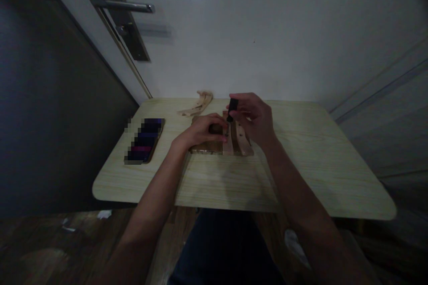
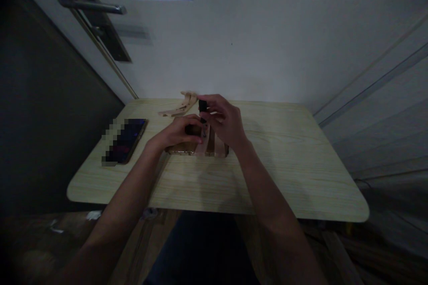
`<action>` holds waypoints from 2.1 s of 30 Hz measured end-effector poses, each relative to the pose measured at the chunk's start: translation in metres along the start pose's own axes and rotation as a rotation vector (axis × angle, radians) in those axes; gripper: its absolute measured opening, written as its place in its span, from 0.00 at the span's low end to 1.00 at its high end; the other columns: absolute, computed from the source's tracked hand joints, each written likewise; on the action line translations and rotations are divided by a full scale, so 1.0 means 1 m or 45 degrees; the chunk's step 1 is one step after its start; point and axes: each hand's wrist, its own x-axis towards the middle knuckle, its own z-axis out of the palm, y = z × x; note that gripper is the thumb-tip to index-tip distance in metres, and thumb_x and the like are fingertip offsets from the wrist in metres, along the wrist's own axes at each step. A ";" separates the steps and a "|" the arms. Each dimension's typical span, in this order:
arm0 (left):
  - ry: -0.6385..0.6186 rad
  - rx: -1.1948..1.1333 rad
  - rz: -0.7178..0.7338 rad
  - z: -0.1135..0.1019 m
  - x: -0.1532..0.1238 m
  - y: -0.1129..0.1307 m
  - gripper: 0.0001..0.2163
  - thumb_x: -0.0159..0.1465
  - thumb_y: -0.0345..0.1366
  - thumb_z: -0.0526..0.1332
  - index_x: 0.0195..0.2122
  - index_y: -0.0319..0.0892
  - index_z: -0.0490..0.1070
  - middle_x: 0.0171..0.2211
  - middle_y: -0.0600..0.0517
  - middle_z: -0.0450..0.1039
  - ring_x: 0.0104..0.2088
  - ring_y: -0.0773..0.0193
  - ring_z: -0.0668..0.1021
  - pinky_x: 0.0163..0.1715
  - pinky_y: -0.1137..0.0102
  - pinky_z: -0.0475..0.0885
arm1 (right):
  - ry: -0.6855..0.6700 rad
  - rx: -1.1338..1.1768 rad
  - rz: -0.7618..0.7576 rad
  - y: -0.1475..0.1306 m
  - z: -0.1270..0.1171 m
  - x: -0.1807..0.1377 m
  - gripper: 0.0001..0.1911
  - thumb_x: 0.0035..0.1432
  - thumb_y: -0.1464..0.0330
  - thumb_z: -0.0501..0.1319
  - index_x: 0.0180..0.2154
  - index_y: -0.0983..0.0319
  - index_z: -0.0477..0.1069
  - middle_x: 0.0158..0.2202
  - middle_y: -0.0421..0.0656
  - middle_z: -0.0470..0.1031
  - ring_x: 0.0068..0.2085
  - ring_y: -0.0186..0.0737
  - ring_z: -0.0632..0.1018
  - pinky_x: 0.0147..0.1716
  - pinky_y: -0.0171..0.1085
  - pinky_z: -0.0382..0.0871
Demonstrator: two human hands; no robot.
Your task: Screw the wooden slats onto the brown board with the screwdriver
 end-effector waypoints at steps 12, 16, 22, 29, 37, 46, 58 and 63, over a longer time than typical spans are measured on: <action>0.012 -0.003 -0.016 -0.001 0.001 0.004 0.14 0.54 0.39 0.71 0.40 0.42 0.76 0.43 0.48 0.76 0.44 0.59 0.77 0.47 0.64 0.71 | 0.027 -0.039 -0.096 -0.007 0.004 -0.001 0.17 0.57 0.59 0.64 0.48 0.53 0.70 0.46 0.40 0.75 0.44 0.36 0.80 0.39 0.35 0.79; 0.003 -0.009 0.006 -0.001 0.001 0.003 0.14 0.55 0.41 0.70 0.41 0.43 0.76 0.46 0.48 0.76 0.48 0.58 0.76 0.51 0.62 0.70 | -0.056 0.046 -0.104 -0.006 0.006 -0.003 0.16 0.61 0.58 0.60 0.50 0.54 0.68 0.49 0.43 0.75 0.47 0.38 0.80 0.44 0.39 0.78; 0.003 0.011 -0.011 -0.001 0.000 0.003 0.14 0.55 0.40 0.71 0.41 0.42 0.76 0.44 0.47 0.76 0.46 0.58 0.77 0.49 0.63 0.70 | -0.015 -0.018 -0.043 -0.001 0.007 -0.004 0.19 0.60 0.59 0.61 0.53 0.53 0.67 0.39 0.39 0.78 0.36 0.34 0.81 0.33 0.33 0.78; -0.014 0.013 -0.014 -0.001 0.001 0.005 0.12 0.56 0.38 0.70 0.40 0.42 0.76 0.44 0.47 0.76 0.46 0.59 0.77 0.48 0.64 0.70 | -0.003 -0.090 -0.029 0.000 0.006 -0.001 0.20 0.55 0.61 0.66 0.51 0.49 0.73 0.41 0.38 0.77 0.35 0.34 0.79 0.32 0.34 0.78; 0.001 0.010 -0.004 -0.001 0.000 0.006 0.13 0.56 0.41 0.71 0.40 0.42 0.76 0.44 0.47 0.76 0.45 0.58 0.77 0.48 0.64 0.70 | 0.020 -0.121 -0.088 -0.007 0.007 0.000 0.16 0.60 0.59 0.62 0.50 0.52 0.73 0.48 0.41 0.76 0.42 0.36 0.79 0.36 0.35 0.79; -0.002 -0.001 -0.014 0.000 0.000 0.003 0.14 0.55 0.40 0.71 0.41 0.44 0.75 0.43 0.49 0.76 0.45 0.59 0.77 0.48 0.64 0.70 | 0.047 0.016 -0.009 -0.008 0.006 0.002 0.16 0.58 0.56 0.63 0.46 0.55 0.71 0.39 0.39 0.78 0.37 0.34 0.81 0.34 0.34 0.78; 0.000 0.011 0.000 0.000 0.000 0.001 0.14 0.55 0.40 0.71 0.41 0.43 0.75 0.43 0.48 0.76 0.44 0.60 0.77 0.47 0.64 0.71 | 0.040 -0.031 -0.074 -0.008 0.004 0.001 0.14 0.60 0.57 0.61 0.45 0.55 0.70 0.47 0.42 0.75 0.46 0.37 0.79 0.38 0.35 0.79; -0.003 0.005 -0.017 0.000 0.000 0.001 0.14 0.56 0.40 0.70 0.42 0.44 0.76 0.44 0.48 0.76 0.46 0.59 0.77 0.48 0.63 0.71 | -0.037 0.047 -0.022 -0.005 0.004 0.000 0.16 0.60 0.56 0.60 0.48 0.54 0.68 0.42 0.40 0.77 0.40 0.35 0.81 0.37 0.35 0.79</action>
